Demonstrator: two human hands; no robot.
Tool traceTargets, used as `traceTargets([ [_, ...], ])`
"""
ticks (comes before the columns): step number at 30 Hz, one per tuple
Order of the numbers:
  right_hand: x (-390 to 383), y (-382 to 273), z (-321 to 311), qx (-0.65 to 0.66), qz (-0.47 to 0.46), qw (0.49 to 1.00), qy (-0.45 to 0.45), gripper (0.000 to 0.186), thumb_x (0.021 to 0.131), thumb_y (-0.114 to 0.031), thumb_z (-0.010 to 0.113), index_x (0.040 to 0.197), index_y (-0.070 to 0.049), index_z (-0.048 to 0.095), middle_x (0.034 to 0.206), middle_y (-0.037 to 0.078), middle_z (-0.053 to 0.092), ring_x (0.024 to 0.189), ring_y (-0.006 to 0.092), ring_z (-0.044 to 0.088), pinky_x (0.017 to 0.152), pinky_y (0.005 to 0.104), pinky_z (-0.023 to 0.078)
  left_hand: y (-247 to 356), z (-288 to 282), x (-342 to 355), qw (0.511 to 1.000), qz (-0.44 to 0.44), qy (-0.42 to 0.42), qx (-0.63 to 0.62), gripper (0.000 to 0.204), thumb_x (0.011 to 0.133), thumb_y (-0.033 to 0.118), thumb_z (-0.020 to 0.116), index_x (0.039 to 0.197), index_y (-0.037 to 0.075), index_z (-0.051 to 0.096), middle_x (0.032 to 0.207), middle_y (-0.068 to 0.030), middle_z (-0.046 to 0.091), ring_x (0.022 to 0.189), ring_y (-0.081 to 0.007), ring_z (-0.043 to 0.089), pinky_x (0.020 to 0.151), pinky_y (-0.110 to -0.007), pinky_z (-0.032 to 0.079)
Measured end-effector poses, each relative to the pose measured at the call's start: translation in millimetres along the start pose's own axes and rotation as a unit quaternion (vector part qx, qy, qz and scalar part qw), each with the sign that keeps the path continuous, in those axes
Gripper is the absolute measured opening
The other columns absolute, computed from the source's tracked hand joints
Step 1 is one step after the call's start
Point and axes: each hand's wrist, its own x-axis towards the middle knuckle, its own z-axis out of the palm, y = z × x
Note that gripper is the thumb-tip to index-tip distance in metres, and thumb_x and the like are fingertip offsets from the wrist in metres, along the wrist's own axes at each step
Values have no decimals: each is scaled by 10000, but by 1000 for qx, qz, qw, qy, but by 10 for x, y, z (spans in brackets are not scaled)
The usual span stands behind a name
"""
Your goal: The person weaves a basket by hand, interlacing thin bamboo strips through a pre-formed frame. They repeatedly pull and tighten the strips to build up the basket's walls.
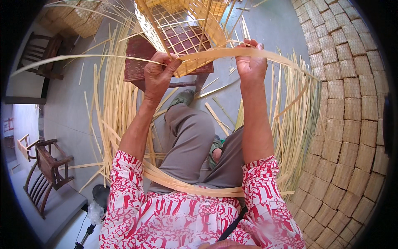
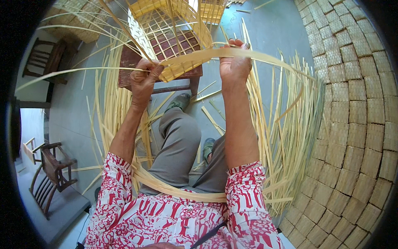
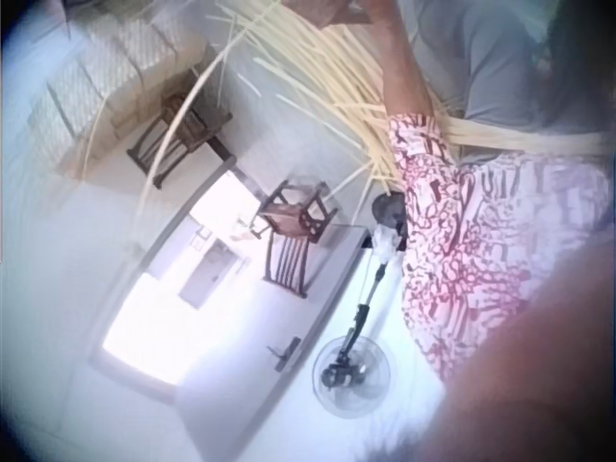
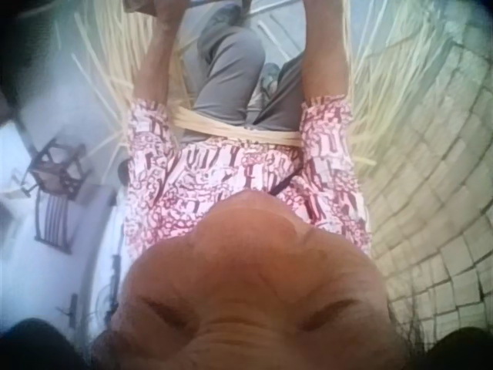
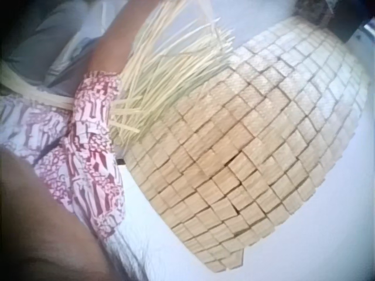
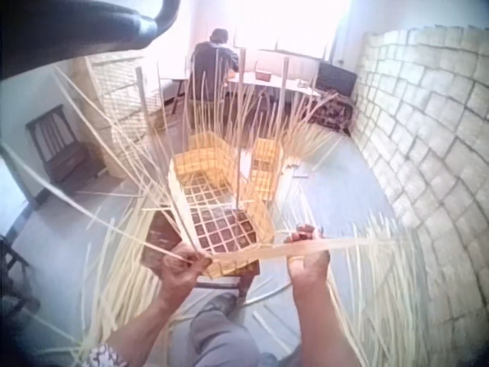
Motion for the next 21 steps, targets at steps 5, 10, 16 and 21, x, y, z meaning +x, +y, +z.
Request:
traceTargets([
  [5, 70, 44, -51, 58, 67, 994, 59, 303, 1109, -283, 377, 1058, -33, 539, 1009, 133, 600, 837, 245, 570, 767, 441, 548, -77, -39, 18, 999, -8, 38, 12, 98, 934, 55, 772, 925, 38, 676, 874, 45, 583, 712, -14, 469, 598, -199, 402],
  [10, -13, -27, -93, 89, 111, 989, 43, 346, 1117, -294, 342, 1022, -25, 539, 978, 150, 591, 836, 276, 576, 779, 469, 529, 3, 62, 50, 995, 3, 71, 76, 109, 926, 56, 779, 905, 40, 674, 797, 47, 570, 665, -21, 475, 570, -207, 396],
  [16, 59, -104, -39, 152, 149, 974, 80, 203, 1053, -222, 421, 993, -64, 533, 907, 120, 611, 767, 261, 591, 731, 444, 532, -14, 61, 63, 987, 37, 75, 138, 112, 921, 66, 787, 905, 37, 680, 790, 35, 580, 673, -24, 516, 569, -214, 417],
  [21, 33, -140, -131, 105, 143, 982, 59, 197, 1054, -189, 410, 992, -72, 557, 962, 115, 650, 796, 249, 599, 748, 430, 520, 69, 92, 100, 992, -1, 90, 93, 109, 894, 43, 796, 877, 19, 691, 779, 13, 589, 674, -43, 533, 581, -231, 427],
])
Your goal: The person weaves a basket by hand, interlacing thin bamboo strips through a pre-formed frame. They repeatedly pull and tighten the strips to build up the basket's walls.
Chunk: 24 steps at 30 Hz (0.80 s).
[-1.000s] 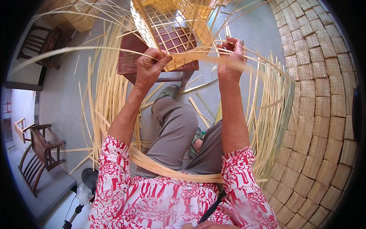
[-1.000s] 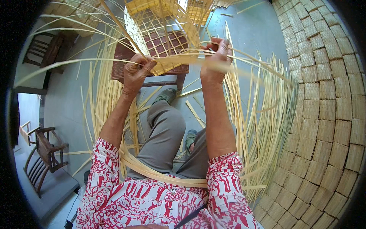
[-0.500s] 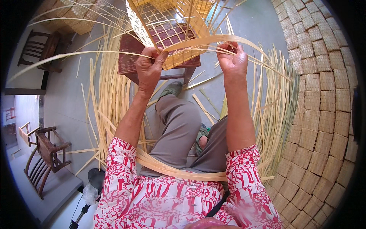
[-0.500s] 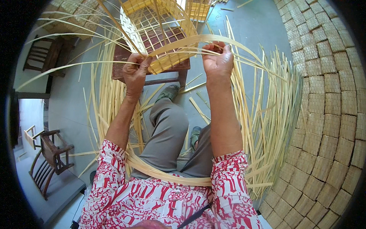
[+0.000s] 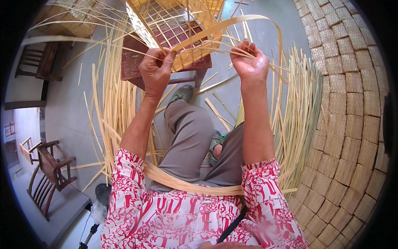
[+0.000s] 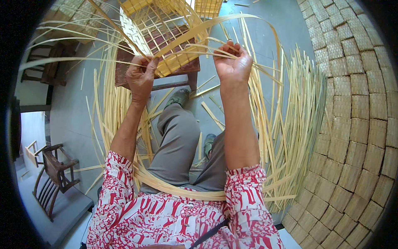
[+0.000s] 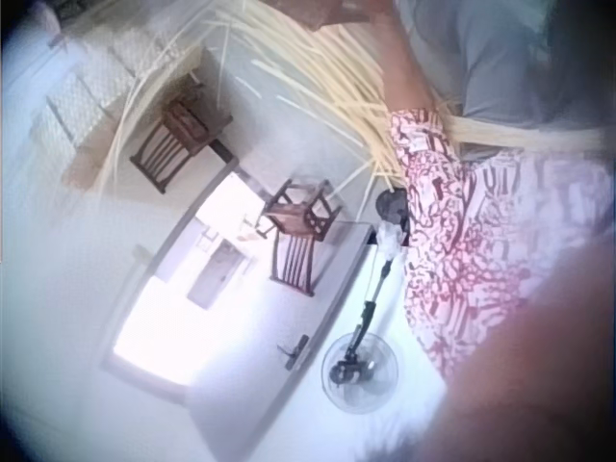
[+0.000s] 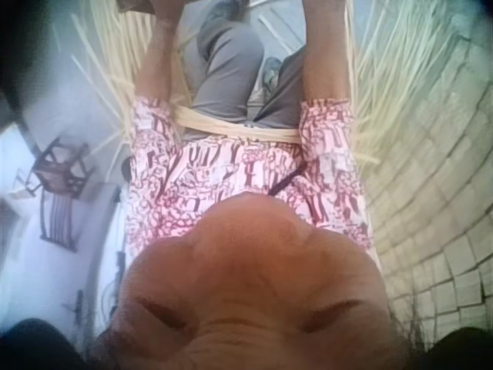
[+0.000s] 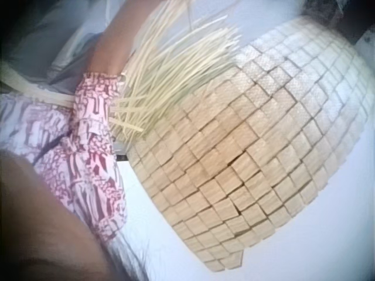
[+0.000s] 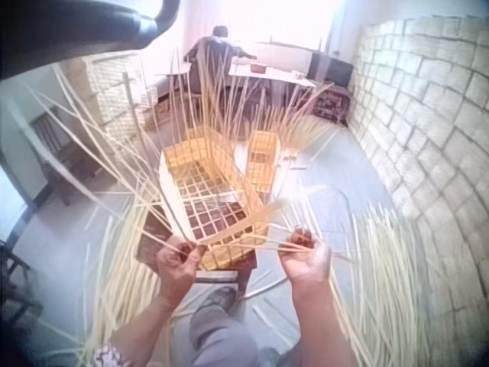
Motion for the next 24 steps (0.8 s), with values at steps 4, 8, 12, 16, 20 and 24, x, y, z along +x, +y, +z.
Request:
traceTargets([
  [4, -450, 163, 197, -264, -180, 944, -84, 316, 1078, -326, 484, 1092, -55, 646, 1009, 89, 666, 886, 190, 617, 760, 375, 528, 34, -13, 2, 994, 60, -12, 92, 91, 861, 11, 804, 853, 8, 713, 779, -8, 596, 651, -57, 534, 570, -234, 424],
  [8, -484, 235, 233, -433, -274, 835, -198, 371, 1034, -386, 629, 1184, -48, 663, 1184, 86, 671, 950, 141, 616, 819, 271, 505, 53, -99, 55, 992, 55, -54, 103, 115, 860, 45, 814, 837, 4, 709, 768, -8, 591, 639, -70, 529, 588, -252, 437],
  [12, -466, 212, 231, -567, -330, 698, -288, 916, 814, -544, 846, 1488, -54, 467, 1422, 115, 542, 1187, 202, 569, 919, 354, 502, 38, -292, 163, 988, 44, -103, 106, 141, 861, 59, 812, 798, 0, 701, 804, -17, 639, 681, -76, 552, 608, -267, 458],
  [16, -458, 55, 174, -645, -471, 518, -306, 829, 732, -561, 870, 1365, -90, 615, 1306, 116, 623, 1207, 249, 576, 956, 411, 462, -19, -626, 264, 984, 3, -156, 86, 103, 872, 60, 805, 821, 21, 725, 830, -11, 654, 759, -84, 588, 687, -263, 493],
  [20, -369, 80, 161, -701, -603, 325, -198, 403, 820, -456, 818, 1052, -136, 742, 1062, 41, 709, 1140, 273, 590, 997, 421, 378, -31, -994, 342, 980, -18, -182, 76, 105, 879, 74, 811, 839, 21, 730, 834, 11, 630, 774, -71, 571, 722, -257, 476],
  [24, -212, 118, 139, -695, -624, 215, -286, 279, 927, -413, 712, 999, -146, 752, 1009, 23, 695, 1098, 277, 587, 987, 435, 347, -45, -1153, 398, 971, -44, -227, 66, 99, 886, 80, 812, 852, 28, 734, 838, 29, 616, 778, -56, 551, 709, -243, 460],
])
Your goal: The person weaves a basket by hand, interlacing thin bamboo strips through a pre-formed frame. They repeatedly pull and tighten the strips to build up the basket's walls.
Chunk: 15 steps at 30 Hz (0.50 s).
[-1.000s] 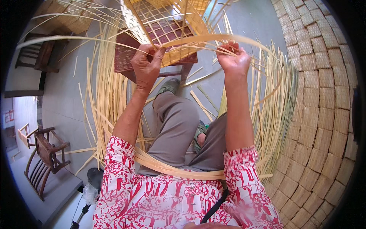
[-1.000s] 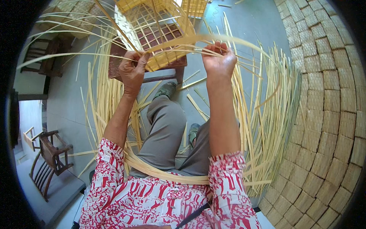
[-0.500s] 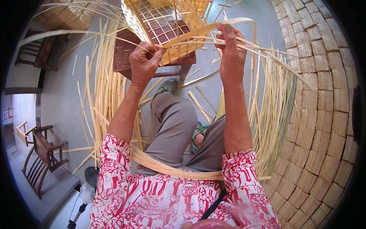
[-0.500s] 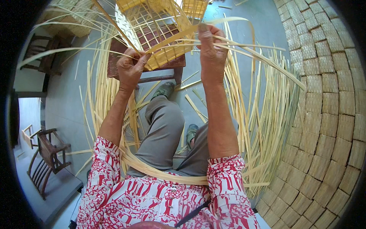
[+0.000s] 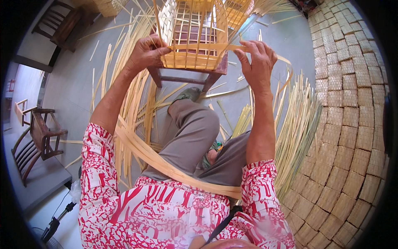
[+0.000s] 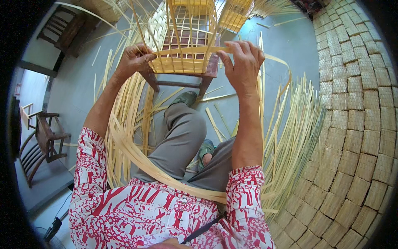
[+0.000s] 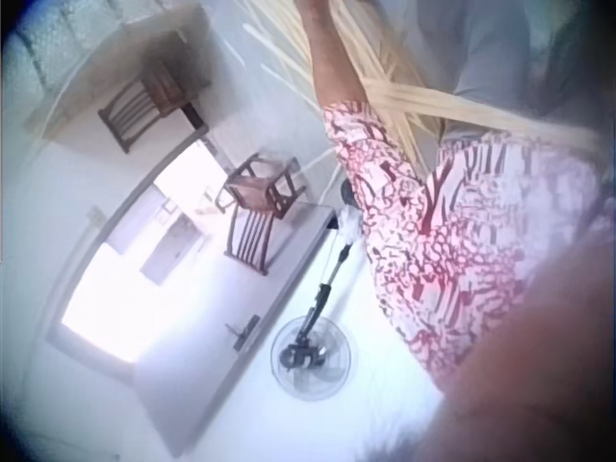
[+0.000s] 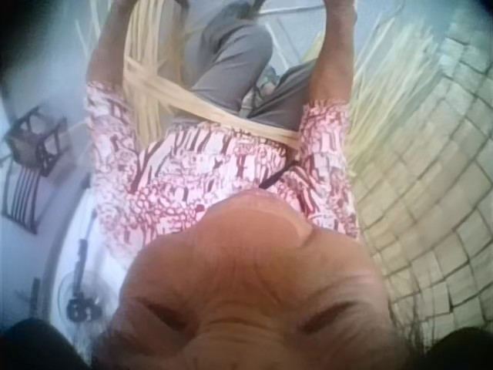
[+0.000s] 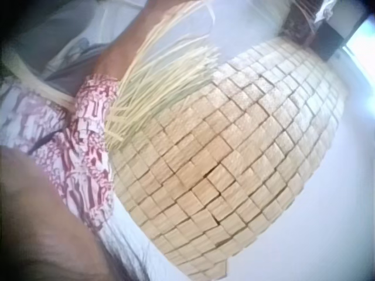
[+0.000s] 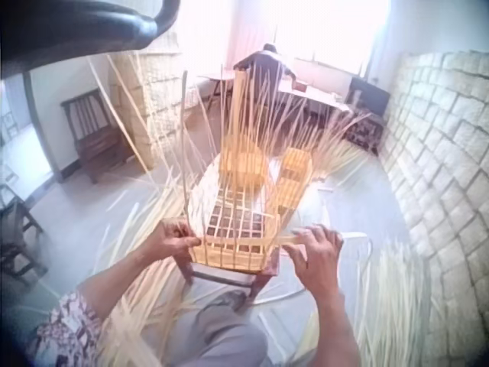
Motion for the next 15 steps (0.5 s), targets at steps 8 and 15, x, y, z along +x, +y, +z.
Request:
traceTargets([
  [8, -134, 27, -35, 77, -63, 991, -93, 205, 974, -294, 683, 974, -92, 713, 914, 42, 696, 908, 277, 643, 881, 414, 430, -132, -69, -122, 998, 16, -55, -1, 139, 963, 205, 765, 961, 68, 741, 786, 66, 649, 721, -24, 590, 639, -220, 486],
  [15, -177, -282, -127, 121, 49, 983, -132, 227, 944, -245, 668, 819, -58, 704, 718, 186, 664, 715, 420, 672, 624, 487, 519, 6, -139, -174, 990, -123, -11, -67, 139, 876, 156, 839, 840, 67, 739, 694, 18, 686, 613, -53, 607, 562, -217, 479],
])
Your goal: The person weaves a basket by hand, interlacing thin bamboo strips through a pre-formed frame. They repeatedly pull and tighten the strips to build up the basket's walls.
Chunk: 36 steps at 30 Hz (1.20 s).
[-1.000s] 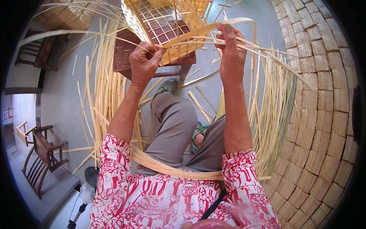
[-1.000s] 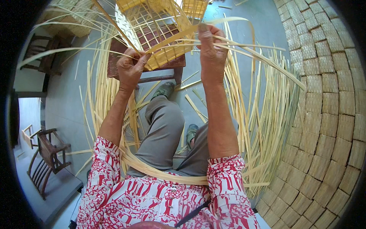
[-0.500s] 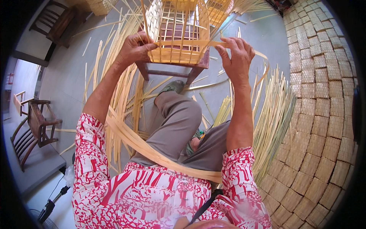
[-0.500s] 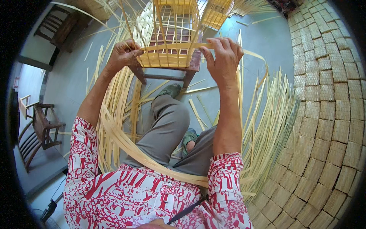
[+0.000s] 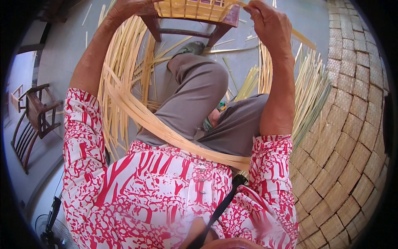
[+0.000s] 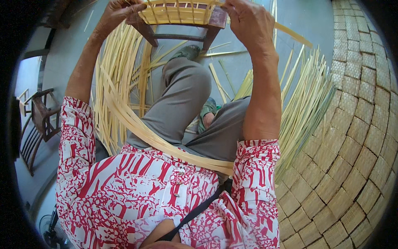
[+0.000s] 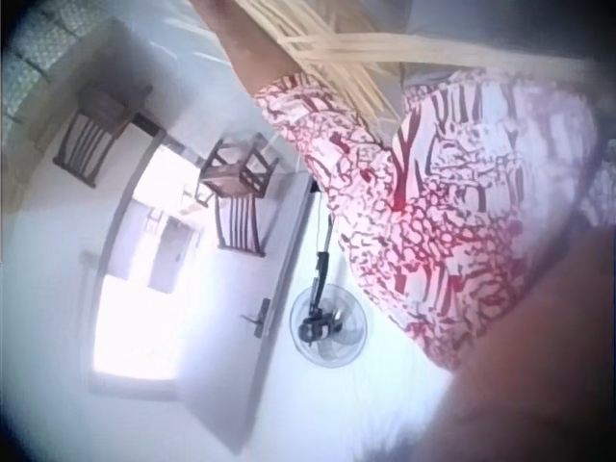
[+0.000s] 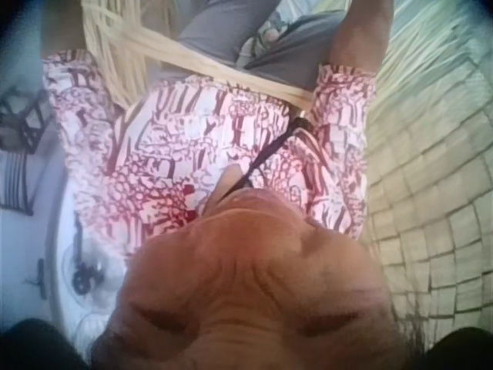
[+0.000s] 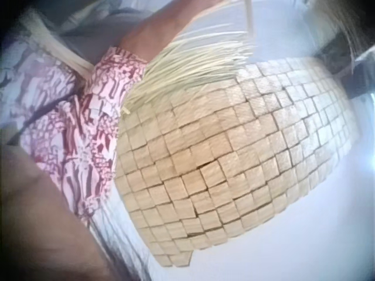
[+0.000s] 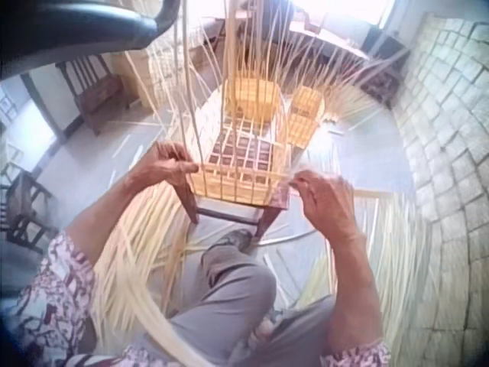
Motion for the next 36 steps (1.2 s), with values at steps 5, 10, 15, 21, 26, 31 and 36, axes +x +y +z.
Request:
traceTargets([
  [5, -64, 140, 114, 7, 46, 997, -65, 150, 953, -225, 634, 941, -95, 709, 771, 205, 681, 770, 425, 689, 654, 496, 529, -28, -76, 8, 999, 0, -51, -8, 171, 872, 184, 847, 860, 60, 730, 706, 20, 679, 620, -51, 600, 539, -231, 463],
  [10, -246, 313, 284, 14, 96, 988, -117, 126, 979, -221, 603, 1013, -129, 681, 791, 67, 725, 738, 279, 706, 716, 413, 536, -87, -3, 120, 992, 47, -48, 111, 199, 867, 204, 855, 849, 55, 725, 683, 11, 661, 604, -57, 584, 516, -245, 433],
  [15, -185, 342, 337, -28, 61, 989, -134, 106, 985, -245, 639, 1033, -155, 668, 823, 158, 711, 803, 425, 681, 701, 527, 529, -130, -20, 142, 998, -7, -60, 35, 174, 876, 180, 846, 882, 50, 731, 697, 21, 656, 598, -56, 589, 512, -241, 451],
  [21, -182, 392, 338, 38, 70, 982, -171, 252, 956, -158, 620, 1189, -216, 698, 859, 170, 729, 815, 409, 701, 717, 496, 543, -69, 102, -98, 988, 6, -86, -130, 217, 943, 158, 769, 1124, 75, 683, 765, 9, 675, 602, -105, 687, 500, -277, 573],
  [26, -201, 336, 268, 86, 95, 975, -180, 283, 973, -52, 559, 1212, -123, 693, 725, 83, 665, 700, 185, 670, 707, 339, 533, -226, 70, 38, 995, 50, -69, -46, 148, 966, 213, 752, 912, 84, 702, 753, 36, 639, 580, -83, 655, 494, -264, 555],
  [31, -156, 348, 328, 98, 93, 974, -182, 256, 946, -86, 601, 1165, -166, 707, 734, 171, 668, 726, 366, 702, 663, 422, 533, -444, -14, 146, 967, 228, -81, 78, 97, 970, 145, 751, 1012, 58, 749, 1029, 9, 664, 895, -60, 598, 767, -270, 498],
  [36, -156, 319, 266, 106, 142, 964, -199, 269, 962, -64, 585, 1203, -132, 683, 742, 144, 613, 707, 295, 632, 659, 393, 498, -349, 368, -65, 976, 153, 126, 88, 360, 898, 109, 807, 1235, 98, 680, 1061, 3, 641, 876, -75, 609, 750, -225, 530],
])
